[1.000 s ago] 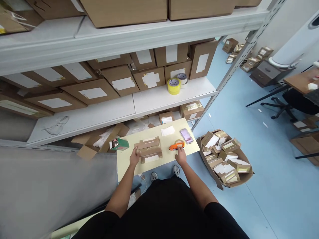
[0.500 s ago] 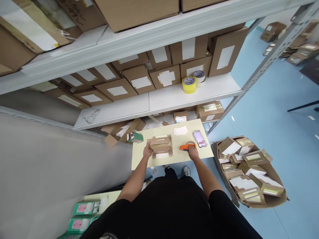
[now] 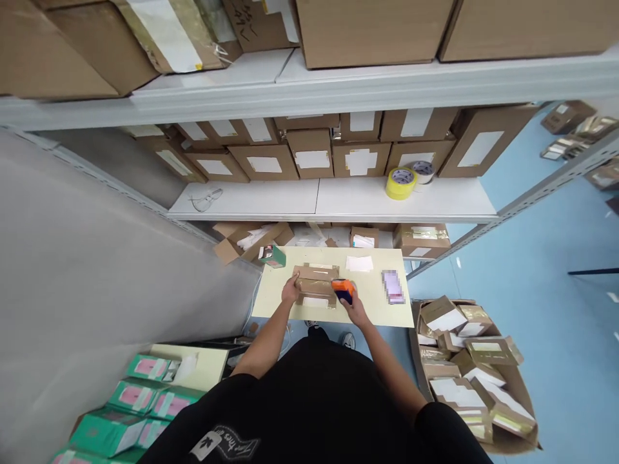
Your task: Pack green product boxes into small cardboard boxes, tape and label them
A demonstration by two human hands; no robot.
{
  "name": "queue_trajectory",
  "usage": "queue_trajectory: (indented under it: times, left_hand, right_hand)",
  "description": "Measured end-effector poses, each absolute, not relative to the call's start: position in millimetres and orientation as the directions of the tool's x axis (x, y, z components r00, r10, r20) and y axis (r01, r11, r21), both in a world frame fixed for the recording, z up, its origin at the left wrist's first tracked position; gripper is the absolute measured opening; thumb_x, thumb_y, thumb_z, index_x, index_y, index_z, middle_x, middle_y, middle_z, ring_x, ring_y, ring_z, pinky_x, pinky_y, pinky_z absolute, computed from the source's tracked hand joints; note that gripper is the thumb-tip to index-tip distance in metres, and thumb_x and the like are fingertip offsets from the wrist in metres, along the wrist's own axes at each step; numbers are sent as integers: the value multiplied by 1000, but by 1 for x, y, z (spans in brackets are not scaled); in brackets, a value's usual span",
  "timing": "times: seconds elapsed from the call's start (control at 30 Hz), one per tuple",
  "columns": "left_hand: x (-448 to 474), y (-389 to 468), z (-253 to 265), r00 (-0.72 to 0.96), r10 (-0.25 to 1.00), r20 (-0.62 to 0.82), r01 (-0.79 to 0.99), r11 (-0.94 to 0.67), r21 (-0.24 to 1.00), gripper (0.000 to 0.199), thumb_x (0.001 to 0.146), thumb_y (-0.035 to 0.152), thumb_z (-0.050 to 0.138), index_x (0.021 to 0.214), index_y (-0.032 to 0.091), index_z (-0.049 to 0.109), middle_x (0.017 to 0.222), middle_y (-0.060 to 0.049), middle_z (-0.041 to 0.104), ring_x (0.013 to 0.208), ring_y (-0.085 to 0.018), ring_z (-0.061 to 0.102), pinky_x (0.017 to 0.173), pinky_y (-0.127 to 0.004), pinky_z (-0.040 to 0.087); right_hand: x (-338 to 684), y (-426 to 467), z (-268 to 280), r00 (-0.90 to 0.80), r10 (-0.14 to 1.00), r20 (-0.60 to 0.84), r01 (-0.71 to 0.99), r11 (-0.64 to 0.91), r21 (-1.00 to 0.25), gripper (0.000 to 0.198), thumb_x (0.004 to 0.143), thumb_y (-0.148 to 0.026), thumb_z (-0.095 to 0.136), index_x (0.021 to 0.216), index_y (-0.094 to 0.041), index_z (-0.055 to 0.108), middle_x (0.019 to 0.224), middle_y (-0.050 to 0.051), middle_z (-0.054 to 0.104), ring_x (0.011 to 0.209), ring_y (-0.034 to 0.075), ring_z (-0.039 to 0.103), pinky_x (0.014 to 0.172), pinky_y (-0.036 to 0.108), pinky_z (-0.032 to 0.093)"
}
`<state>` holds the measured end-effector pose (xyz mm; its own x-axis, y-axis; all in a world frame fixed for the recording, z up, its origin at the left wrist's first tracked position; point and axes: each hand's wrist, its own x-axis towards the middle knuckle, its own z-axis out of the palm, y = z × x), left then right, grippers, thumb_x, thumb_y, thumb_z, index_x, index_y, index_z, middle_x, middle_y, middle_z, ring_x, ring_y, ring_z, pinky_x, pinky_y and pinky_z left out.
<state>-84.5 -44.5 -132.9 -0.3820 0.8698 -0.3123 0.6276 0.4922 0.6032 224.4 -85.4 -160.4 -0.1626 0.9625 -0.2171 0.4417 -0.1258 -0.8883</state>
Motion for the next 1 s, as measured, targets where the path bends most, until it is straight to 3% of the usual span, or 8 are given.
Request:
queue_trajectory:
  times: [0.2,0.37,0.47,0.57,0.67,0.77,0.9,1.0]
  left_hand:
    - [-81,-47,-139,-409,844,-347,573,534,622,47,99,29,58,146,25,60,147,-10,62,132,-28,61,110,-40,48]
    - [-82,-48,-133,-356,857,-372,590,515,622,48,99,28,56,147,23,59,149,-14,59,127,-29,64,108,-37,48]
    - [-82,-54,-122,-353,870,-343,652,492,578,52,97,31,59,149,25,58,162,-17,44,131,-34,61,110,-44,47]
    - [-77,-67,-107,-373,899,-230,704,436,561,62,94,33,61,155,25,49,171,-15,27,145,-35,48,118,-47,41]
    - [-68,-80,-90,-275,961,-38,766,242,596,72,95,29,58,163,23,34,170,-11,33,154,-28,36,125,-44,34]
    - [-58,-86,-74,-74,989,124,780,-20,625,78,95,27,59,165,26,27,166,-8,40,155,-25,34,125,-44,35]
    - [-47,-82,-67,33,964,262,757,-195,623,74,91,31,69,159,28,40,162,-9,46,151,-29,42,121,-48,41]
    - [-43,-75,-68,-31,949,314,726,-194,660,53,92,36,71,142,26,62,153,-11,56,141,-30,53,117,-49,46]
  right_hand:
    - [163,-43,-115,-355,921,-163,307,-50,-950,62,89,-55,65,142,-23,53,120,8,72,106,28,68,95,42,55]
    - [147,-32,-126,-398,902,-169,274,-58,-960,57,86,-52,68,134,-23,59,118,7,73,108,29,68,99,45,53]
    - [151,-34,-138,-371,911,-182,270,-82,-959,55,87,-54,65,132,-22,59,119,7,73,110,28,67,101,44,52]
    - [154,-35,-144,-378,910,-171,247,-78,-966,55,87,-55,65,131,-22,58,121,8,72,112,27,67,102,42,52]
    - [154,-34,-145,-386,908,-162,232,-74,-970,56,87,-55,65,132,-22,58,121,8,72,112,29,67,101,44,52]
    - [153,-33,-144,-398,907,-141,240,-45,-970,57,87,-57,65,133,-23,58,122,8,71,112,29,67,101,44,52]
    - [151,-33,-142,-428,898,-103,265,15,-964,60,88,-59,64,137,-24,58,125,8,70,113,29,67,101,44,52]
    - [150,-34,-140,-448,888,-103,277,28,-960,63,89,-57,64,142,-25,54,131,9,69,116,29,66,103,45,52]
